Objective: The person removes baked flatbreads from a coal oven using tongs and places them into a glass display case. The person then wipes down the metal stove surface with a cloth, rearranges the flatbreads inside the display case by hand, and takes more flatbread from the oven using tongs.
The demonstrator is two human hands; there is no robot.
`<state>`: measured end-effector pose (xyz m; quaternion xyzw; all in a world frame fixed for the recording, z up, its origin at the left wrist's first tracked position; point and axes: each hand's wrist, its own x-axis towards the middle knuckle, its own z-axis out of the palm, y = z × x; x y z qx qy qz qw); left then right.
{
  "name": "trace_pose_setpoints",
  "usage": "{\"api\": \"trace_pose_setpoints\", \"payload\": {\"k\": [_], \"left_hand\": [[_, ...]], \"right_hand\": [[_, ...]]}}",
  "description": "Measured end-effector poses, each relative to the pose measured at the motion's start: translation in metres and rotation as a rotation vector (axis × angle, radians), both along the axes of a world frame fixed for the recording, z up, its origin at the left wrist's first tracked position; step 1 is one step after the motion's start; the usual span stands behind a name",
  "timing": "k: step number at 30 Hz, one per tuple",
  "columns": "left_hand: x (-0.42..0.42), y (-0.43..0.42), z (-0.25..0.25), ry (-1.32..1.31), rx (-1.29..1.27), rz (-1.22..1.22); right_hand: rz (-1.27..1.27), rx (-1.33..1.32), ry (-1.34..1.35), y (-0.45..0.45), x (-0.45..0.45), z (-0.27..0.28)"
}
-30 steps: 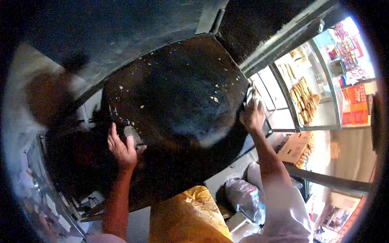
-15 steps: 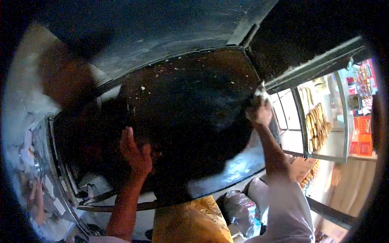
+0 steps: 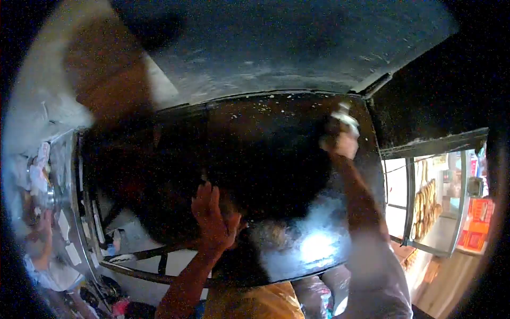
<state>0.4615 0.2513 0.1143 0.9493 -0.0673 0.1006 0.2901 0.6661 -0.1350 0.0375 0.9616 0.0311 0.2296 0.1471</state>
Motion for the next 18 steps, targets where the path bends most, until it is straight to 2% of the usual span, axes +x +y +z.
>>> {"api": "trace_pose_setpoints", "payload": {"k": [2, 4, 6, 8, 10, 12, 13, 15, 16, 17, 18], "left_hand": [[0.000, 0.005, -0.008, -0.033, 0.012, 0.009], [-0.003, 0.009, -0.011, -0.064, 0.029, 0.028], [0.000, 0.008, -0.013, -0.073, 0.044, 0.029], [0.001, 0.005, -0.011, -0.052, 0.032, 0.039], [0.002, 0.002, -0.005, -0.029, 0.003, 0.064], [0.006, 0.006, 0.001, -0.032, -0.043, 0.031], [0.008, 0.009, -0.001, -0.030, -0.040, 0.046], [0.007, 0.010, -0.006, -0.061, -0.103, 0.031], [0.004, 0.010, -0.007, -0.047, -0.102, 0.022], [0.003, 0.011, -0.007, -0.037, -0.083, 0.031], [0.004, 0.009, -0.005, -0.034, -0.059, 0.045]], "right_hand": [[0.080, 0.329, 0.120, 0.115, 0.021, -0.039], [0.326, 0.509, 0.193, 0.244, 0.006, -0.054], [0.588, 0.697, 0.304, 0.303, -0.014, -0.051], [0.673, 0.983, 0.506, 0.262, -0.009, -0.038], [0.480, 1.209, 0.613, 0.151, 0.017, -0.022], [0.163, 1.164, 0.491, 0.023, 0.047, -0.017], [-0.004, 1.029, 0.412, -0.028, 0.059, -0.007], [-0.337, 0.765, 0.413, -0.054, 0.076, 0.012], [-0.403, 0.741, 0.461, -0.033, 0.080, 0.019], [-0.317, 0.642, 0.408, -0.006, 0.088, 0.005], [-0.124, 0.574, 0.357, 0.041, 0.087, -0.007]]}}
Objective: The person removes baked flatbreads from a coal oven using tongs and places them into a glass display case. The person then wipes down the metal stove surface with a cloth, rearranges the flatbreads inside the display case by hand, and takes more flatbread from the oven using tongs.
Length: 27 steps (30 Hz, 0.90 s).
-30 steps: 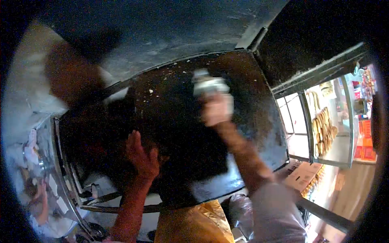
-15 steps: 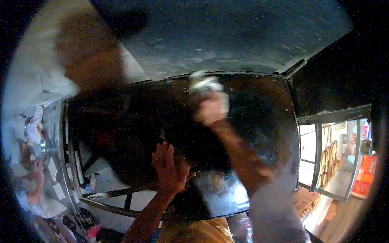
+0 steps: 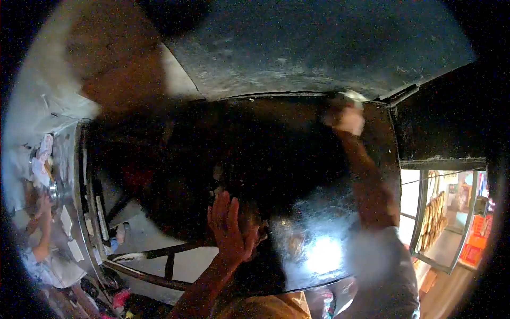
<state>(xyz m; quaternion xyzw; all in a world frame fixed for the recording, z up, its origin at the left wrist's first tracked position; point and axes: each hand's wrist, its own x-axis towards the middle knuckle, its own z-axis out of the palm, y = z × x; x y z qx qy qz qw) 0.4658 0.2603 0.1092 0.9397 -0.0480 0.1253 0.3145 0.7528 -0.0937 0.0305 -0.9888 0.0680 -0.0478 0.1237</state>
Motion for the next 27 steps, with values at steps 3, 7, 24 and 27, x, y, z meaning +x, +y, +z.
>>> {"api": "trace_pose_setpoints", "payload": {"k": [3, 7, 24, 27], "left_hand": [[0.001, -0.005, 0.006, -0.021, 0.054, 0.041], [-0.003, -0.003, 0.003, -0.075, 0.047, 0.022], [0.001, 0.005, -0.017, 0.014, -0.211, 0.085], [0.000, -0.003, -0.014, 0.043, -0.153, 0.178]], "right_hand": [[0.423, 0.359, -0.048, 0.139, -0.043, -0.008], [0.380, 1.884, 0.653, 0.196, -0.144, 0.047], [0.625, 0.619, 0.396, 0.169, -0.440, 0.091], [0.533, 0.735, 0.266, 0.136, -0.480, 0.094]]}}
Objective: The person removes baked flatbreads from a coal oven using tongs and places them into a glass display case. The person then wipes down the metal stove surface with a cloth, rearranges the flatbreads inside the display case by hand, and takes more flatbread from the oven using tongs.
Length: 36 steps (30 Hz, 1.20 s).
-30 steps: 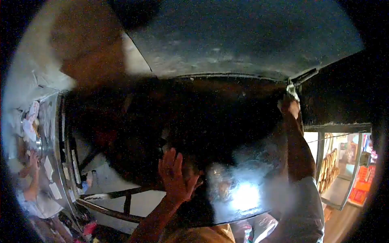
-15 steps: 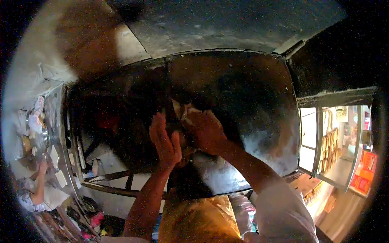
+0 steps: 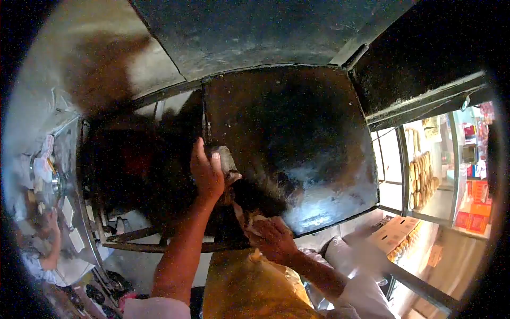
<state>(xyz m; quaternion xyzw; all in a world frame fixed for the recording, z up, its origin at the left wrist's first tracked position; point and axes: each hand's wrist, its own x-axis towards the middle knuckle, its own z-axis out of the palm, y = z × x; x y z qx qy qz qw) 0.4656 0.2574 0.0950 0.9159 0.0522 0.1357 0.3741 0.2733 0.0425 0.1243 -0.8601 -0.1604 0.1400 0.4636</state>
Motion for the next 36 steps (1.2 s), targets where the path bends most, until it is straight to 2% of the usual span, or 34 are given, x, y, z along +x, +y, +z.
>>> {"api": "trace_pose_setpoints", "payload": {"k": [1, 3, 4, 6, 8, 9, 12, 14, 16, 18, 20, 21, 22, 24, 25, 27, 29, 31, 32, 33, 34, 36], "left_hand": [[-0.002, 0.000, 0.000, -0.002, -0.005, 0.001], [-0.003, 0.002, 0.000, -0.073, -0.026, 0.010], [-0.003, 0.003, -0.001, -0.074, -0.025, 0.022], [-0.004, 0.000, -0.003, -0.064, -0.007, 0.063], [-0.005, 0.001, -0.003, -0.058, 0.027, 0.052], [-0.006, 0.002, -0.002, -0.056, 0.065, 0.033], [-0.010, 0.003, -0.006, -0.063, 0.040, 0.019], [-0.008, 0.005, -0.012, -0.062, 0.055, 0.002], [-0.006, 0.001, -0.018, -0.010, -0.078, 0.064], [-0.007, -0.003, -0.012, 0.026, -0.063, 0.033], [-0.005, -0.002, -0.007, 0.056, -0.044, 0.023], [-0.003, -0.001, -0.005, 0.090, -0.032, 0.004], [-0.002, 0.000, -0.004, 0.123, -0.016, -0.008], [-0.002, -0.001, 0.000, 0.144, -0.038, 0.006], [-0.003, -0.003, 0.002, 0.168, -0.067, 0.015], [-0.008, 0.004, -0.011, 0.119, -0.105, -0.024], [-0.008, -0.002, -0.014, 0.058, -0.149, -0.040], [-0.010, -0.006, -0.011, 0.086, -0.399, -0.022], [-0.011, -0.005, -0.009, 0.084, -0.399, -0.023], [-0.010, -0.001, -0.007, 0.125, -0.275, -0.037], [-0.007, 0.000, -0.005, 0.159, -0.149, -0.049], [-0.005, 0.001, -0.006, 0.114, -0.105, -0.067]], "right_hand": [[0.117, -0.278, -0.290, -0.010, -0.002, 0.012], [0.091, -0.203, 0.270, -0.031, 0.017, 0.012], [0.352, -0.677, -0.340, -0.049, 0.018, -0.027], [0.406, -0.864, -0.585, -0.038, 0.048, -0.013], [0.260, -0.671, -0.290, -0.004, 0.137, 0.022], [0.243, -0.623, -0.330, 0.006, 0.171, 0.023], [0.368, -0.443, -0.722, 0.045, 0.262, -0.009], [0.288, -0.218, -0.794, 0.074, 0.304, -0.045], [0.134, -0.298, -0.806, 0.090, 0.346, -0.083], [0.140, -0.500, -0.793, 0.054, 0.395, -0.137], [0.229, -0.648, -0.760, -0.027, 0.427, -0.149], [0.044, -0.843, -0.666, -0.074, 0.434, -0.121], [-0.116, -0.907, -0.555, -0.124, 0.437, -0.110], [-0.630, -0.868, -0.223, -0.226, 0.407, -0.093], [-0.771, -0.872, -0.136, -0.262, 0.378, -0.086], [-0.558, -0.982, -0.439, -0.347, 0.301, -0.102], [-0.997, -0.655, -0.036, -0.301, 0.241, -0.024], [-1.035, -0.586, -0.176, -0.360, 0.197, -0.092], [-1.045, -0.561, -0.222, -0.397, 0.187, -0.135], [-0.991, -0.519, -0.274, -0.423, 0.187, -0.172], [-0.990, -0.601, -0.284, -0.418, 0.210, -0.166], [-0.998, -0.894, -0.346, -0.384, 0.287, -0.139]]}}
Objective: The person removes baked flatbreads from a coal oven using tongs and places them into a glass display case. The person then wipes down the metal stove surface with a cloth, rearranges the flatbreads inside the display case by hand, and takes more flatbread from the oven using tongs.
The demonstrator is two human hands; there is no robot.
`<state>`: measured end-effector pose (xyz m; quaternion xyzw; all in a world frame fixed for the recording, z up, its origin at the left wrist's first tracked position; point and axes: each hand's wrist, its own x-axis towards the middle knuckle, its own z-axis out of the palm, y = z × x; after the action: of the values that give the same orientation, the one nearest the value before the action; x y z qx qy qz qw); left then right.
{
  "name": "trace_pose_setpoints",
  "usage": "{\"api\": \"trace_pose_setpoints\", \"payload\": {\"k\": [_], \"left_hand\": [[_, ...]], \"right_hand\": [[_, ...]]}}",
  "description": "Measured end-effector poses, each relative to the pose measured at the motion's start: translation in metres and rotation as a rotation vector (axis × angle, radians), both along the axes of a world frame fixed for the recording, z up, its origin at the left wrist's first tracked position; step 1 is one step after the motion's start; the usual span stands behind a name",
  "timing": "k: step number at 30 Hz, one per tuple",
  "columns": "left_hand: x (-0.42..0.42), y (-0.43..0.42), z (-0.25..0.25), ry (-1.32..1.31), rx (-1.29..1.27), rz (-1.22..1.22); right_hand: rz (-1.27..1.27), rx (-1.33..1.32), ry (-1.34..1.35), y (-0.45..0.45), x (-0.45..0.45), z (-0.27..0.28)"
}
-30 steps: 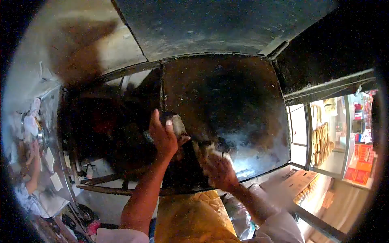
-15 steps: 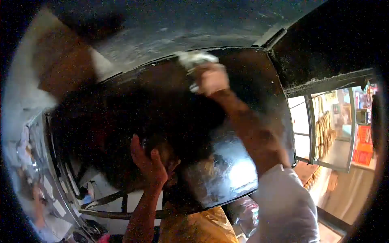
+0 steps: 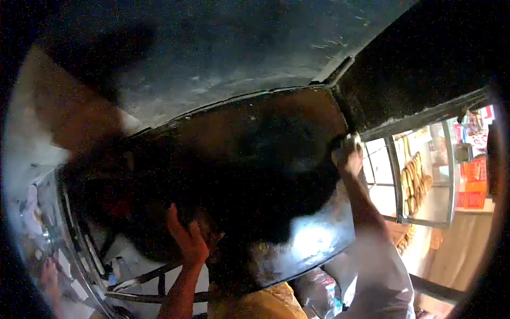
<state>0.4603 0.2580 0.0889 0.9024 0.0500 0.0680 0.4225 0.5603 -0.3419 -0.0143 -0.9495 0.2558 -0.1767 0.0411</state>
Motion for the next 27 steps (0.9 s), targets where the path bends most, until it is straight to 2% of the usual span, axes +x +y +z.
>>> {"api": "trace_pose_setpoints", "payload": {"k": [2, 4, 5, 6, 9, 11, 12, 14, 15, 17, 19, 20, 22, 25, 26, 27], "left_hand": [[0.000, 0.002, 0.002, -0.029, 0.059, -0.013], [0.001, -0.003, 0.009, 0.002, -0.194, -0.004], [0.003, -0.004, 0.011, -0.002, -0.187, -0.006], [0.005, -0.005, 0.013, 0.047, -0.126, 0.016], [0.006, -0.003, 0.007, 0.096, -0.014, 0.049], [0.005, -0.003, 0.005, 0.117, 0.013, 0.058], [0.007, -0.005, 0.011, 0.089, 0.000, 0.024], [0.006, -0.007, 0.007, 0.067, -0.017, -0.003], [0.006, -0.005, 0.003, 0.078, -0.024, 0.034], [0.006, -0.004, -0.003, 0.083, -0.020, 0.084], [0.007, -0.007, -0.003, 0.034, -0.142, 0.097], [0.006, -0.008, -0.002, 0.041, -0.145, 0.100], [0.009, -0.006, 0.001, 0.062, -0.047, 0.082], [0.005, -0.005, 0.003, 0.061, -0.027, 0.049], [0.006, -0.008, 0.006, 0.048, -0.030, 0.025], [0.007, -0.010, 0.010, 0.095, 0.013, 0.057]], "right_hand": [[0.140, -0.208, 0.028, 0.055, 0.082, -0.007], [0.566, -0.100, 0.436, 0.241, 0.143, 0.067], [0.957, -0.165, -0.002, 0.286, 0.152, -0.051], [0.956, -0.159, -0.012, 0.314, 0.151, -0.051], [0.944, 0.928, 0.090, 0.390, 0.134, -0.030], [0.825, 1.639, 0.180, 0.412, 0.116, -0.017], [0.837, 1.603, 0.199, 0.388, 0.117, -0.010], [0.875, 1.095, 0.161, 0.294, 0.136, 0.008], [0.808, 0.795, 0.129, 0.235, 0.149, 0.014], [0.515, 0.335, 0.121, 0.121, 0.166, 0.024], [0.184, 0.167, 0.179, 0.049, 0.164, 0.028], [0.112, 0.144, 0.196, 0.044, 0.160, 0.029], [0.154, 0.106, 0.179, 0.077, 0.156, 0.022], [0.509, 0.165, 0.072, 0.201, 0.140, 0.019], [0.597, 0.340, 0.041, 0.245, 0.129, 0.024], [0.629, 0.704, 0.038, 0.287, 0.113, 0.037]]}}
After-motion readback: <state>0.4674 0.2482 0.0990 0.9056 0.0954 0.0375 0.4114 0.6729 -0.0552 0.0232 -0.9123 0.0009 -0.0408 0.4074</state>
